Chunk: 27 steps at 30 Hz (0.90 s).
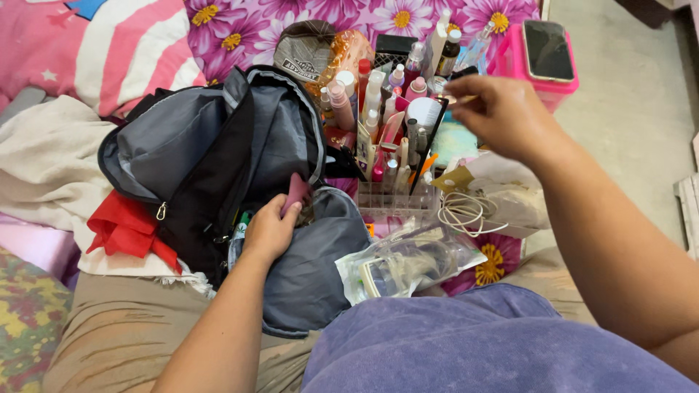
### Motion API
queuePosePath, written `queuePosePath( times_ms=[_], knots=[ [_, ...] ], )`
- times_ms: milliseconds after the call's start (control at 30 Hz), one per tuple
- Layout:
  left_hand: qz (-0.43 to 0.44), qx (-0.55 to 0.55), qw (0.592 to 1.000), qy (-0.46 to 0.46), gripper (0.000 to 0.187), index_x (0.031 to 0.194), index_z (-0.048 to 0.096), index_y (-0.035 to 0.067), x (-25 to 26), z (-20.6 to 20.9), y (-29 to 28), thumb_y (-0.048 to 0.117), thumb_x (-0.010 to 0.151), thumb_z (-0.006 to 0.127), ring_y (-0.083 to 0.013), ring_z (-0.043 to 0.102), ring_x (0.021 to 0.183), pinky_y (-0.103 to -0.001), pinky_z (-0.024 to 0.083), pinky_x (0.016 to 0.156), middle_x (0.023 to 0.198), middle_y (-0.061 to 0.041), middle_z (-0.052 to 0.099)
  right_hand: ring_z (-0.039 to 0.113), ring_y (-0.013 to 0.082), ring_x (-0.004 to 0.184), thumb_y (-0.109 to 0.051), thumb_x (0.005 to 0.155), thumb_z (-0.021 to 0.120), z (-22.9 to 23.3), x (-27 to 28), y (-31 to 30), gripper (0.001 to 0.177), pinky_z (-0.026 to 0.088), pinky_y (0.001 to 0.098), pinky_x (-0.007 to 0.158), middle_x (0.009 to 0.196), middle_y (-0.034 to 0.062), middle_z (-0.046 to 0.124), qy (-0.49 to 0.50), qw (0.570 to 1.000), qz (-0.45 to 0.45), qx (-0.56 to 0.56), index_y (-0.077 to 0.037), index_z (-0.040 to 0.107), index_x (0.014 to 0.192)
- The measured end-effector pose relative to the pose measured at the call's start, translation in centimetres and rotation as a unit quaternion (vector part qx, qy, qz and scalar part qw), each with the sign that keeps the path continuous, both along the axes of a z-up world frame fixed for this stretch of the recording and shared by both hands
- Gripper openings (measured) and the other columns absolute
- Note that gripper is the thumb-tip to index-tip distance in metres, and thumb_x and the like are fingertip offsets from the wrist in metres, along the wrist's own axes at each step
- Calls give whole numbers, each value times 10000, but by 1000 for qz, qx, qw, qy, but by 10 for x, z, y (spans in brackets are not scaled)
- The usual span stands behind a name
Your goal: The person packs a black backpack with daily essentials including a hairbrush, pens, a small bottle, and a box. They place each item into the bag, then zip the main compartment and a front pocket closed.
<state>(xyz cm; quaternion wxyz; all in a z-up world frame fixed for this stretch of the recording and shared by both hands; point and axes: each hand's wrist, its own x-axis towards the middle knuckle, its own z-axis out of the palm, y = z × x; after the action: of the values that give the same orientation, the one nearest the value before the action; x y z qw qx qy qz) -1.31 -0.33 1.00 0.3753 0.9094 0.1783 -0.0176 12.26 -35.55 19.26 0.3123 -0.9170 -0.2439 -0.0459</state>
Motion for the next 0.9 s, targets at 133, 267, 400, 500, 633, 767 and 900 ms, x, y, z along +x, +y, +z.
queuePosePath(
  times_ms=[133,267,400,500,633,767,900],
  knots=[
    [37,-7,999,-27,408,961,656,96,-6,2,-4,495,973,571,-399,684,890,-495,508,760,894,-171,728,745,130,932,-104,903,737,-9,-16,3,349,579,300,823,1054,90,780,30,999,13,11,-57,708,1248],
    [85,-37,991,-91,456,919,663,58,-10,3,-7,480,1016,519,-382,688,789,-468,512,712,812,-184,710,734,101,981,-105,941,686,-25,-37,15,283,590,276,873,1086,50,780,132,982,61,116,-54,713,1218],
    [102,-107,970,-191,473,934,692,62,-14,-3,-10,469,1013,464,-320,728,742,-424,530,690,777,-156,730,750,122,958,-114,950,669,-52,-73,26,262,607,283,873,1037,55,788,245,953,104,143,-43,722,1196],
    [99,-89,973,-189,523,920,721,55,-16,-8,-14,462,1040,414,-336,719,778,-440,516,702,801,-163,736,760,131,990,-110,949,652,-67,-92,33,267,614,295,877,1067,72,778,312,924,137,176,-12,713,1190],
    [73,-1,984,-165,581,876,753,43,-22,-10,-20,431,1094,380,-416,662,855,-508,488,753,854,-202,714,749,145,1028,-126,948,660,-76,-95,41,338,607,303,909,1147,96,762,337,911,159,175,-9,672,1265],
    [-91,79,962,-245,441,855,730,92,-30,-2,-35,341,1048,421,-375,645,810,-506,471,779,789,-151,698,714,136,1045,-133,924,686,-80,-91,50,521,589,299,896,1248,80,704,336,914,171,151,-67,525,1415],
    [-185,61,931,-308,310,868,723,120,-42,12,-75,291,982,491,-332,626,773,-472,456,740,773,-103,700,704,125,976,-125,907,705,-86,-95,59,613,587,287,829,1232,47,667,348,908,204,113,-101,457,1467]
  ],
)
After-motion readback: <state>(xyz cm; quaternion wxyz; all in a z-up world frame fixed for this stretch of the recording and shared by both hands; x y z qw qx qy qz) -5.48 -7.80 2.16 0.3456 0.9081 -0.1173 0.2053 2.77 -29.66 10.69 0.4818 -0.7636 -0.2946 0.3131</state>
